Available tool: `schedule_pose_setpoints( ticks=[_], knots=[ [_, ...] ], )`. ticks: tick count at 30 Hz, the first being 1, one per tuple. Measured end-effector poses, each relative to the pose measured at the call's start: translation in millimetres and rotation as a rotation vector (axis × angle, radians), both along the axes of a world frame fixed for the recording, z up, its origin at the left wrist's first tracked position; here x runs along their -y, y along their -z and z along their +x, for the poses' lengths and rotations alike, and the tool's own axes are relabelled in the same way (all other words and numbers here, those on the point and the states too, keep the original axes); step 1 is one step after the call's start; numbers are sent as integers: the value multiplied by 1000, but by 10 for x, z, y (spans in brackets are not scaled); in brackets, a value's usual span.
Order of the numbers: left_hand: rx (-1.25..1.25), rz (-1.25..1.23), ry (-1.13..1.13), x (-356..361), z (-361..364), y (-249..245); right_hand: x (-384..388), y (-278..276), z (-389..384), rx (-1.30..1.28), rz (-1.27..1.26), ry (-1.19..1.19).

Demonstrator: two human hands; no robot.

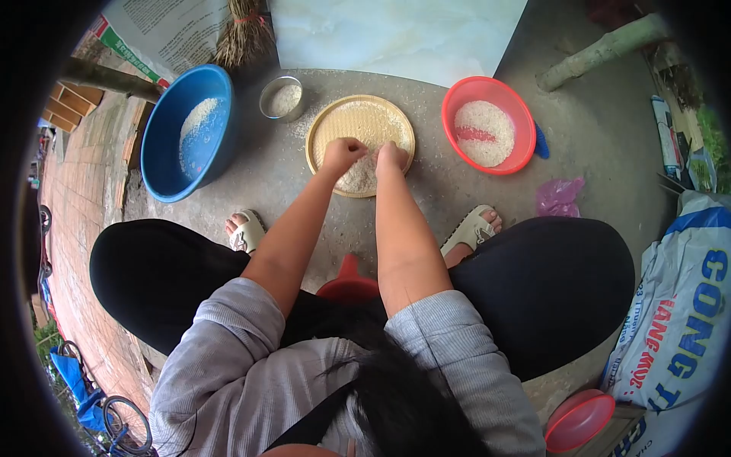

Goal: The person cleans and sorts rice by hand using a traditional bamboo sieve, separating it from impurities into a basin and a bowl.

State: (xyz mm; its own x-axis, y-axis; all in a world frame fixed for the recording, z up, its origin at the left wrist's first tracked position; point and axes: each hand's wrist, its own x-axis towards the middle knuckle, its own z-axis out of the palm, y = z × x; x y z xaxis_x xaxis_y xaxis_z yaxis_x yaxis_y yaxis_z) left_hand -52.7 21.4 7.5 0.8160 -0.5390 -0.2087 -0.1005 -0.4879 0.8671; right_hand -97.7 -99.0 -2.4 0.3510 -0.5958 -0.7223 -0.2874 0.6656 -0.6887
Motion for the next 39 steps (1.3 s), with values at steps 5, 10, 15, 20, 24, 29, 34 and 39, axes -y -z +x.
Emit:
schedule_pose_setpoints(
  ticks=[5, 10, 15, 20, 24, 29, 34, 39],
  knots=[
    [-407, -175, 177, 21, 352, -378, 61, 96, 32, 175, 362, 74],
    [347, 219, 107, -49, 145, -212, 77, 72, 48, 174, 327, 24],
    [386, 95, 39, -161, -264, 229, 31, 8, 43, -31, -9, 133],
    [-48, -135, -47, 57, 105, -73, -56, 48, 74, -20, 67, 118],
    [-206, -80, 292, 152, 288, -502, -39, 93, 147, 137, 171, 214],
    [-148, -249, -171, 203, 199, -227, -112, 50, 223, 70, -160, 121],
    [-1083, -746, -551, 117, 202, 3, -609, -193, 424, 169, -628, -167],
    [-1149, -985, -528, -38, 349, 655, -816, -372, 283, 217, -1218, -539]
  ],
)
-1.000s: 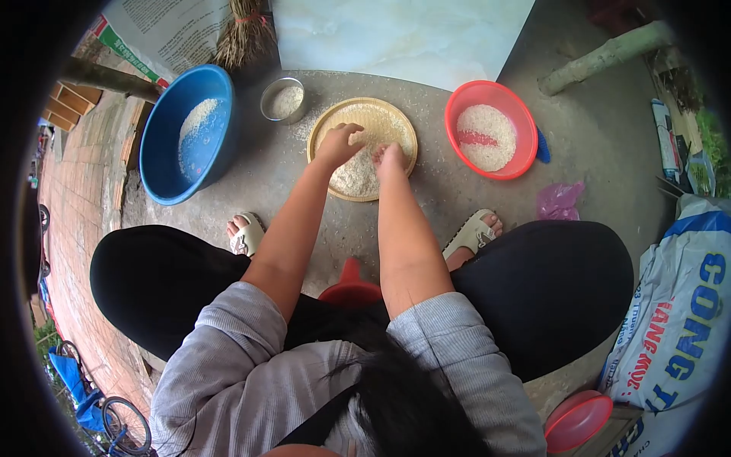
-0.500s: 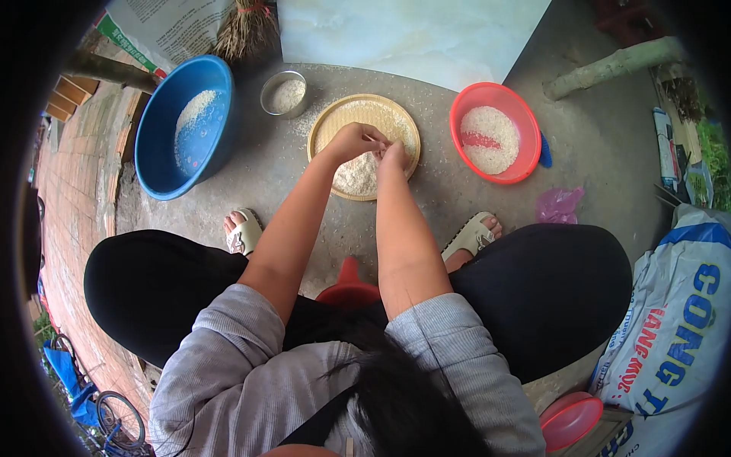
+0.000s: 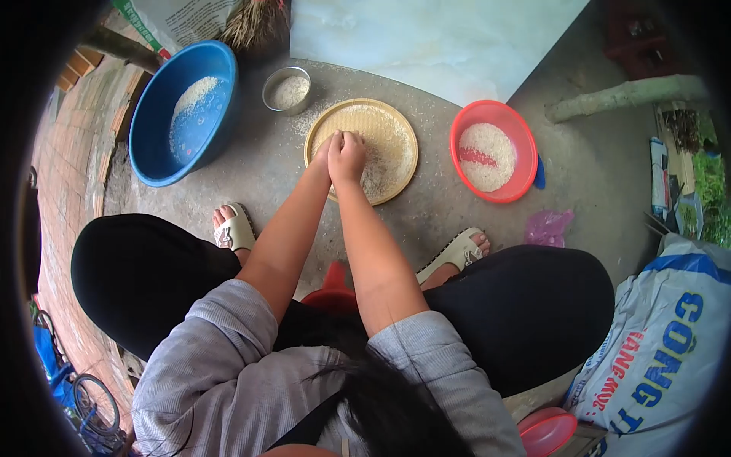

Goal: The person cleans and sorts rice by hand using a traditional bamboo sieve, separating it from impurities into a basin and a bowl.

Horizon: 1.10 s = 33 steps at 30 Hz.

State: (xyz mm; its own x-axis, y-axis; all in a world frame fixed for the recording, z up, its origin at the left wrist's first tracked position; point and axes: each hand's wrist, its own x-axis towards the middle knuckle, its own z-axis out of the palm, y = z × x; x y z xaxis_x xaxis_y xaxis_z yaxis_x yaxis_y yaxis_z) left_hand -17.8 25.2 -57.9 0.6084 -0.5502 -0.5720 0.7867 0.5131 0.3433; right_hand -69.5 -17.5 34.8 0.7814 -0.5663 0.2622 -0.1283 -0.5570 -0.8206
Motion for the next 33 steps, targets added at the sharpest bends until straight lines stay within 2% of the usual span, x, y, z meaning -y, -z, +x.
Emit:
schedule_pose_setpoints(
  ticks=[2, 4, 5, 6, 8, 9, 11, 12, 14, 16, 19, 21, 22, 24, 25, 26, 28, 30, 31, 33],
  knots=[
    [57, 73, 1, -43, -25, -230, 20, -20, -34, -64, 26, -67],
    [163, 780, -21, 13, -126, -769, 71, -56, -63, -42, -82, -50],
    [92, 771, -107, 53, -134, -818, 132, -66, -81, -104, -198, -39],
    [88, 772, -111, 40, -112, -771, 206, -57, -86, -106, -197, -44],
    [-11, 415, 20, 28, -58, -636, 358, 26, -96, -319, -112, 126],
    [-27, 435, -41, 85, -56, -710, 416, 111, -120, -320, -113, 122],
    [26, 404, -28, 71, 24, -816, 489, 301, -202, -449, -343, 152],
    [81, 372, -14, 60, 83, -871, 508, 322, -240, -447, -341, 151],
    [114, 368, -76, 25, 266, -989, 513, 354, -342, -616, -427, 76],
    [243, 407, -270, -60, 516, -1116, 503, 419, -359, -590, -456, 60],
    [379, 482, -325, -241, 939, -1255, 523, 465, -283, -557, -429, 85],
    [707, 884, -350, -315, 1121, -1276, 527, 470, -242, -539, -430, 99],
    [700, 886, -345, -362, 1120, -1221, 528, 462, -239, -547, -428, 98],
    [1101, 2253, -496, -419, 1085, -1104, 539, 436, -216, -506, -413, 106],
    [1055, 2059, -478, -418, 1003, -1113, 544, 435, -208, -511, -411, 106],
    [1055, 2061, -471, -376, 887, -1114, 553, 434, -206, -477, -419, 110],
    [1110, 1861, -369, -223, 629, -987, 563, 452, -202, -452, -420, 117],
    [1398, 1571, -213, -50, 387, -737, 590, 473, -178, -412, -433, 149],
    [1395, 1566, -207, -47, 268, -644, 602, 458, -172, -419, -435, 151],
    [1531, 1642, 49, -16, 25, -474, 666, 414, -165, -422, -455, 150]
  ],
)
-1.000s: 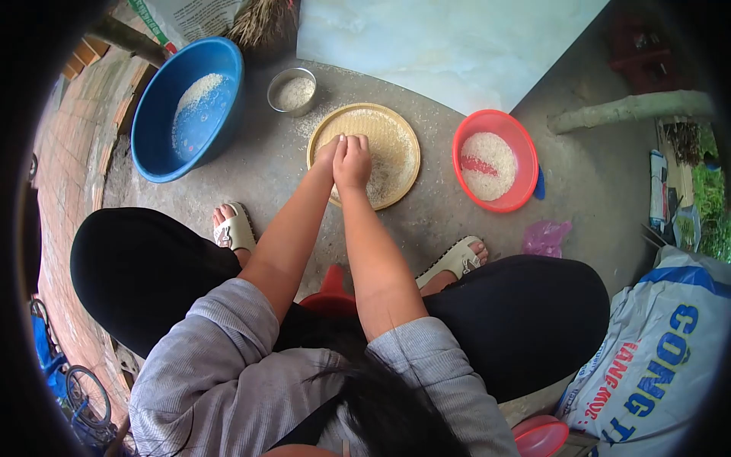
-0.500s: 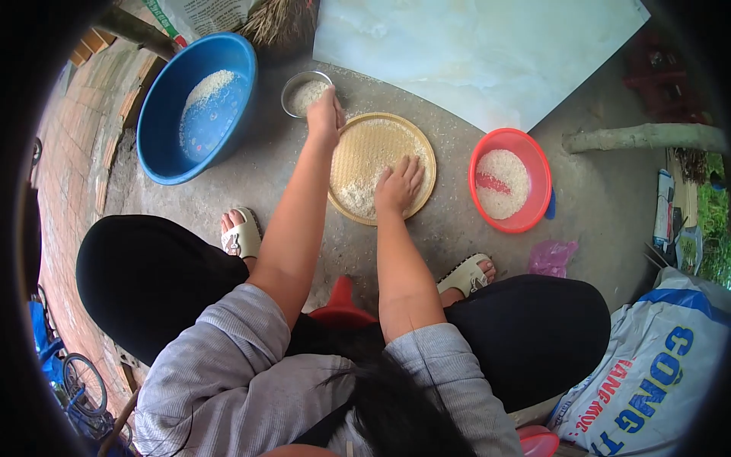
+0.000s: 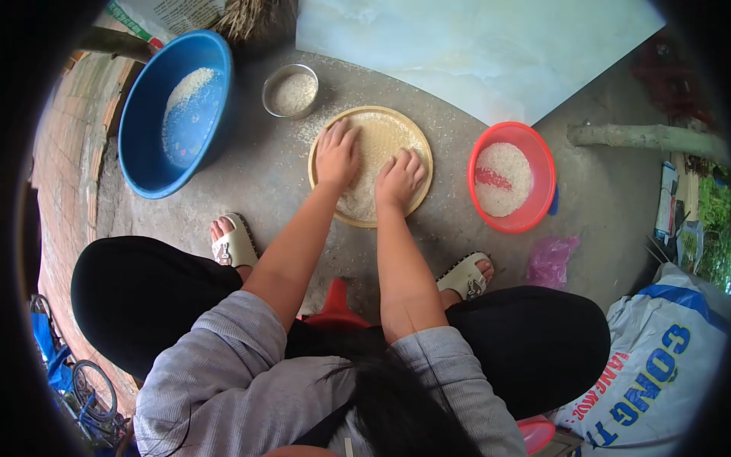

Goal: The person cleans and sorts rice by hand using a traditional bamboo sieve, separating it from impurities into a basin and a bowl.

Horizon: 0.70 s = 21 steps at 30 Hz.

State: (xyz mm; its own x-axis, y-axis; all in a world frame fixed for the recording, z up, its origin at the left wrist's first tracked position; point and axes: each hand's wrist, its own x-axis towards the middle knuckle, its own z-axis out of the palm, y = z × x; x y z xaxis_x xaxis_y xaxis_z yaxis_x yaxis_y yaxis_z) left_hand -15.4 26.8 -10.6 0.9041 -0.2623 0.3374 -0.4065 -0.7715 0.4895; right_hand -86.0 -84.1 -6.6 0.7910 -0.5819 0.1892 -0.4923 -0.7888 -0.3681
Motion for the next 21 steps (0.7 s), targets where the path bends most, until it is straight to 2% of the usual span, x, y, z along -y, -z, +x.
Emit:
schedule_pose_setpoints(
  ticks=[5, 7, 9, 13, 14, 15, 18, 21],
  knots=[
    [-76, 109, -27, 45, -53, 126, 141, -57, 193, -60, 99, 56],
    [-89, 129, -54, 59, -48, 140, 138, -47, 331, 139, 129, -3],
    [-94, 145, -61, 75, -55, 160, 93, -47, 427, 140, 202, -47],
    [-112, 179, -51, 74, -36, 196, -165, -19, 490, 58, 117, -378],
    [-136, 151, -49, 77, -38, 199, -245, 105, 517, 217, 325, -405],
    [-133, 150, -46, 84, -31, 220, -317, 74, 470, 252, 395, -363],
    [-113, 180, -58, 74, -36, 266, -278, 30, 320, 154, 388, -360],
    [-99, 175, -63, 82, -41, 246, -173, 9, 111, 111, 306, -454]
  ],
)
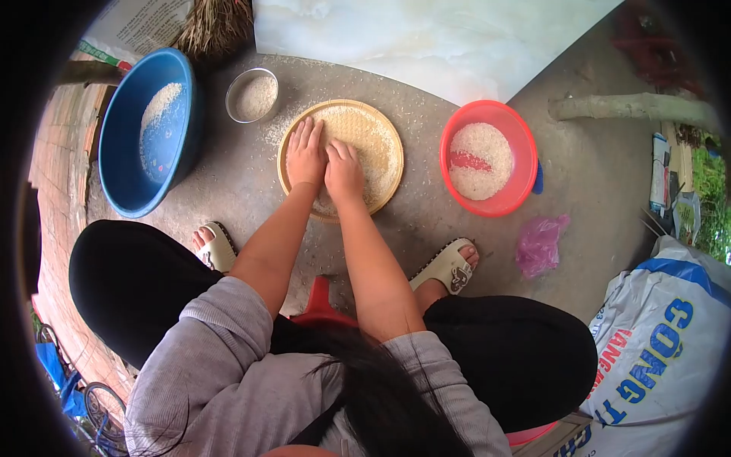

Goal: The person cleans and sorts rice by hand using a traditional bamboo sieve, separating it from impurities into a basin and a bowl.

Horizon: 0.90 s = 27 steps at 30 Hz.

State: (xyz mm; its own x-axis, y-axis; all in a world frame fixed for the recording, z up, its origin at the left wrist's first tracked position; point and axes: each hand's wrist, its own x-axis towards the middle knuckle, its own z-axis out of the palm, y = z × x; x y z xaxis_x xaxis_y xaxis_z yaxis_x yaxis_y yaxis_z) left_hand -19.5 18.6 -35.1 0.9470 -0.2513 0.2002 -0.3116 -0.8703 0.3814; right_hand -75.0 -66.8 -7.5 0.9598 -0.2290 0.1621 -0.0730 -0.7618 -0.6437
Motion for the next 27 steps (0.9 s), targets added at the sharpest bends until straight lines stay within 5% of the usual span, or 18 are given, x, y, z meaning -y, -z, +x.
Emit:
schedule_pose_setpoints(
  ticks=[7, 12, 15, 16, 18, 20, 21, 22, 24, 26, 27],
  knots=[
    [18, -133, 6, -49, -26, -37, -205, 10, -422, -59, -226, -34],
    [70, -351, -83, 2, 69, 12, -278, -22, -584, -184, -143, 25],
    [-465, -861, -451, 98, 144, -176, -203, 18, -469, -98, 20, 159],
    [-454, -864, -451, 99, 162, -237, -185, -29, -399, -56, 139, 247],
    [-866, -1577, -476, 89, 184, -337, -173, -216, -216, 38, 250, 295],
    [-977, -1539, -434, 83, 185, -324, -161, -593, -45, 69, 518, 280],
    [-1225, -1726, -318, 45, 148, -371, -152, -676, 4, 76, 520, 273],
    [-1479, -1897, -180, 9, 105, -414, -145, -756, 42, 119, 296, 132],
    [-1503, -1842, -102, -77, 73, -320, -104, -827, 32, 162, 72, -5],
    [-1496, -1958, -215, -179, 144, 83, -16, -718, -37, 251, -24, 84],
    [-1379, -1835, -479, -195, 72, -198, 51, -599, -132, 178, -69, 121]
  ],
)
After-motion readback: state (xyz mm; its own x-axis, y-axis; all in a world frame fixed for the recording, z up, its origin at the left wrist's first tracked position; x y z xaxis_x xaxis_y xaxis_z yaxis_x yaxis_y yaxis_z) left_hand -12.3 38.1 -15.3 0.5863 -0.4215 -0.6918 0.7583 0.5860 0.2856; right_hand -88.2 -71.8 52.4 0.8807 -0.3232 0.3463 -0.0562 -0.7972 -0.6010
